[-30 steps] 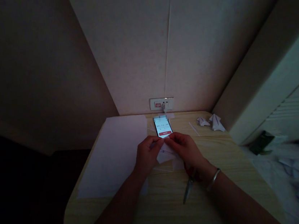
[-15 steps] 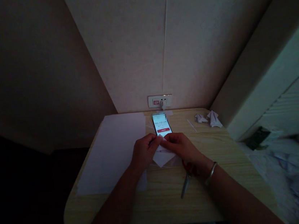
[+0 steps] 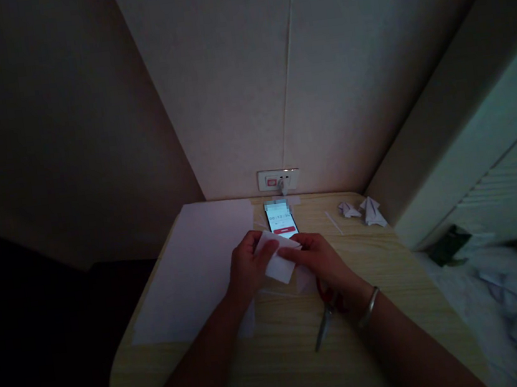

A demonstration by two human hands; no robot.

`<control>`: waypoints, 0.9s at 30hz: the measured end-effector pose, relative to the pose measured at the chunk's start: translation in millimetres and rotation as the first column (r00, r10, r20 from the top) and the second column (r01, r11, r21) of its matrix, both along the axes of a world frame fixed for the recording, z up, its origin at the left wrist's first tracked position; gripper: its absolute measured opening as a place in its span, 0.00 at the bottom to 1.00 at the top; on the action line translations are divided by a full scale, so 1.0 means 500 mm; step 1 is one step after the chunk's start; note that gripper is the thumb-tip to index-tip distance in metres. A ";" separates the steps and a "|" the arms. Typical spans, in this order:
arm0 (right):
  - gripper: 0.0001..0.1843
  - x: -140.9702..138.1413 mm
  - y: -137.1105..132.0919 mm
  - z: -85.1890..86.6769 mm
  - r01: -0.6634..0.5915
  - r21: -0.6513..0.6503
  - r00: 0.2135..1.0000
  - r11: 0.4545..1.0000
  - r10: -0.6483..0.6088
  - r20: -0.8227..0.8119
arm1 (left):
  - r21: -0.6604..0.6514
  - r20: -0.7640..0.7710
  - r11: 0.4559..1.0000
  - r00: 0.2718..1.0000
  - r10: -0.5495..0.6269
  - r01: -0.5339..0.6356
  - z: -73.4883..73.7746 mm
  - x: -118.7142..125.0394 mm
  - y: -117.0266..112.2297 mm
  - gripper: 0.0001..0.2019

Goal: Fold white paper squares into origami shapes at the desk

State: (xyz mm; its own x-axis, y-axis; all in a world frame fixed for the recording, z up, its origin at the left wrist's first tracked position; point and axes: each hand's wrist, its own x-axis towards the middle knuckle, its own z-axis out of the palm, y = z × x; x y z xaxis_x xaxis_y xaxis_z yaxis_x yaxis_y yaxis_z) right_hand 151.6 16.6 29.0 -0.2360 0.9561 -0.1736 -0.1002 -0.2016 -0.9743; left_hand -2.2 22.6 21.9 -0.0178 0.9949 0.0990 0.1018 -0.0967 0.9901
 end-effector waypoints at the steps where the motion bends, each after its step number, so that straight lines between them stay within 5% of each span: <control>1: 0.14 0.001 0.001 -0.001 0.010 0.004 1.000 1.000 -0.010 -0.003 | -0.056 0.031 0.997 0.998 -0.047 0.049 0.002 0.001 0.001 0.13; 7: 0.16 0.005 0.003 -0.004 0.060 0.015 0.998 0.998 -0.060 0.012 | -0.196 0.152 0.958 0.971 -0.182 0.210 -0.001 -0.001 0.004 0.15; 27: 0.15 0.019 0.015 -0.005 0.138 0.142 0.990 0.980 -0.141 0.014 | -0.156 0.226 0.964 0.958 -0.176 0.214 -0.007 0.001 0.008 0.15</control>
